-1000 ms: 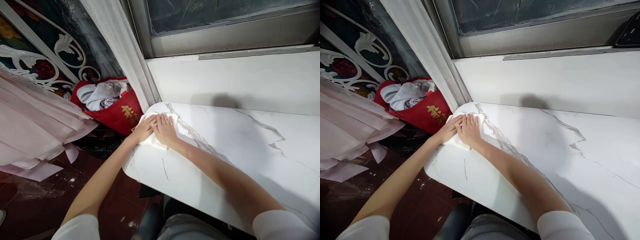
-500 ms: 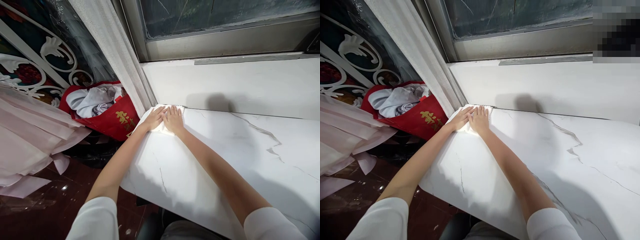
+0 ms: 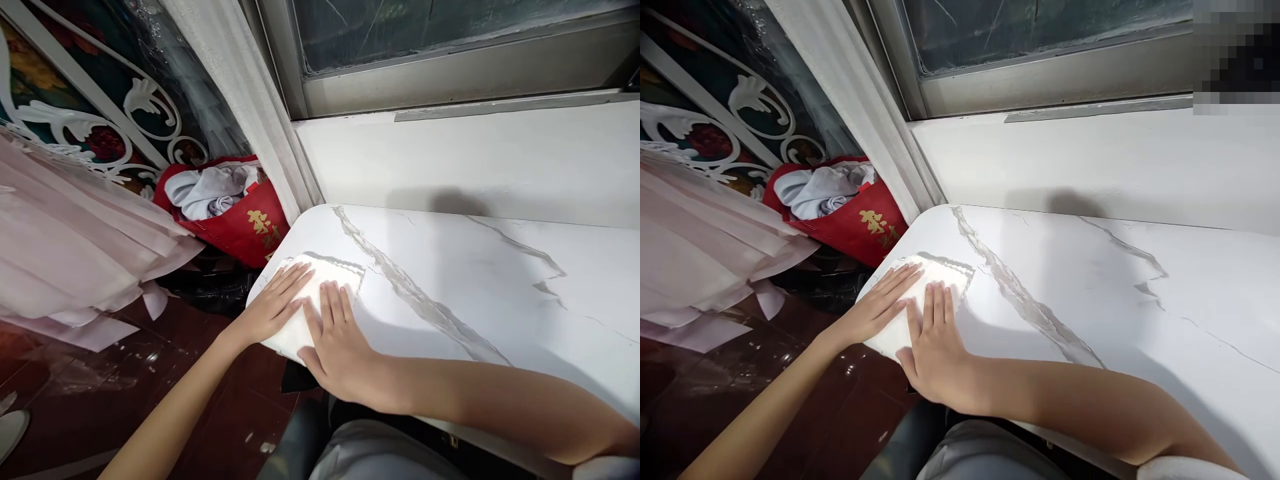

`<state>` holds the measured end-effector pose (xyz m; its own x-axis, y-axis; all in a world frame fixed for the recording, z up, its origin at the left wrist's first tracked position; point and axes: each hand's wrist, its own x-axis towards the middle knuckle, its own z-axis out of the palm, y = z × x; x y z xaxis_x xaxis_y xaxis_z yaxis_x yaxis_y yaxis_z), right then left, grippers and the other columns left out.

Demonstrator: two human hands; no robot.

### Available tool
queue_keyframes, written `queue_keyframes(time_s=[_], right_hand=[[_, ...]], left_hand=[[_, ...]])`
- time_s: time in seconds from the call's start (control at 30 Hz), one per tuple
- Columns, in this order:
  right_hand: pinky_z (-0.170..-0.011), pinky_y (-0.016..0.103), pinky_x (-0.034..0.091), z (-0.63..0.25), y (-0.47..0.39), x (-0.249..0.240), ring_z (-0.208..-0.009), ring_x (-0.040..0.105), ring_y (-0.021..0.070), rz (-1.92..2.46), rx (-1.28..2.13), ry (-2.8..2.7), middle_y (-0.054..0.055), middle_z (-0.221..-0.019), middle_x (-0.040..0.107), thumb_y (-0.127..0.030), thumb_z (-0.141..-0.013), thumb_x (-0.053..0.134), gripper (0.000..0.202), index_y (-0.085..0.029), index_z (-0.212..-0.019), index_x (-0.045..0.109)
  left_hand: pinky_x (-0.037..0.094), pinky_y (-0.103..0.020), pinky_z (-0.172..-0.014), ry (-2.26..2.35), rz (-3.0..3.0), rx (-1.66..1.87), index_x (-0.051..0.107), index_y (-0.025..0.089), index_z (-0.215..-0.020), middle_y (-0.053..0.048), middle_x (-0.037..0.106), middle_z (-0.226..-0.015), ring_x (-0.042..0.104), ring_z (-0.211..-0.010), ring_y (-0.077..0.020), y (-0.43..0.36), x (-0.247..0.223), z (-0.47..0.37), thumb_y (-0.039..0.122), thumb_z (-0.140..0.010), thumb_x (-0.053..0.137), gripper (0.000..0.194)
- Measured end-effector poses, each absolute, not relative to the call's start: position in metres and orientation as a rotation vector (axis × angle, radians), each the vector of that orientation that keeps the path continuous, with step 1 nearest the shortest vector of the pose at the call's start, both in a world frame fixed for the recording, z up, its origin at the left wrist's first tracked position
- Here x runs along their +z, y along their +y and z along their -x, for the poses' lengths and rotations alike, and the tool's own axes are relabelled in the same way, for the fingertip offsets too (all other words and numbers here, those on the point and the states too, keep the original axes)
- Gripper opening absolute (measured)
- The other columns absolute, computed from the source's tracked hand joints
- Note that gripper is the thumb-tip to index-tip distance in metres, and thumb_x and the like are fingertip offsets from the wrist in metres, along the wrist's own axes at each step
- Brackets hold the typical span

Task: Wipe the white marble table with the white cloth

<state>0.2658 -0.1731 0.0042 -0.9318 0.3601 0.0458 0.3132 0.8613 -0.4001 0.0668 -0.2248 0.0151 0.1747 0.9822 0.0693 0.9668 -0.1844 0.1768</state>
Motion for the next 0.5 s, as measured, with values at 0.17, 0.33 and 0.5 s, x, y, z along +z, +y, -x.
queue_keyframes(time_s=[0.17,0.33,0.5], right_hand=[[-0.114,0.060,0.002,-0.259,-0.166,0.012,-0.142,-0.007,0.0407,0.539,0.684,-2.949,0.024,-0.156,0.006,-0.050,-0.095,0.031,0.074,0.000,-0.150,0.020],[-0.116,0.052,0.006,-0.213,-0.121,0.002,-0.144,0.004,0.0365,0.771,0.591,-2.803,0.026,-0.155,0.013,-0.034,-0.096,0.028,0.067,0.008,-0.147,0.021],[-0.116,0.048,0.007,-0.170,-0.057,-0.011,-0.144,0.016,0.0295,0.869,0.382,-2.654,0.022,-0.154,0.024,-0.026,-0.094,0.028,0.060,0.006,-0.145,0.029]], left_hand=[[0.015,-0.045,-0.118,2.085,-2.266,0.220,0.019,0.021,-0.152,-0.006,0.024,-0.157,0.016,-0.145,-0.0199,-0.224,0.011,-0.067,0.035,-0.102,0.020,0.052],[0.014,-0.046,-0.118,2.182,-2.202,0.261,0.023,0.015,-0.151,-0.010,0.026,-0.156,0.017,-0.145,-0.0186,-0.194,-0.005,-0.062,0.032,-0.101,0.017,0.053],[0.013,-0.045,-0.118,2.211,-2.249,0.272,0.030,0.010,-0.147,-0.013,0.028,-0.154,0.020,-0.144,-0.0199,-0.123,-0.013,-0.033,0.029,-0.098,0.018,0.054]])
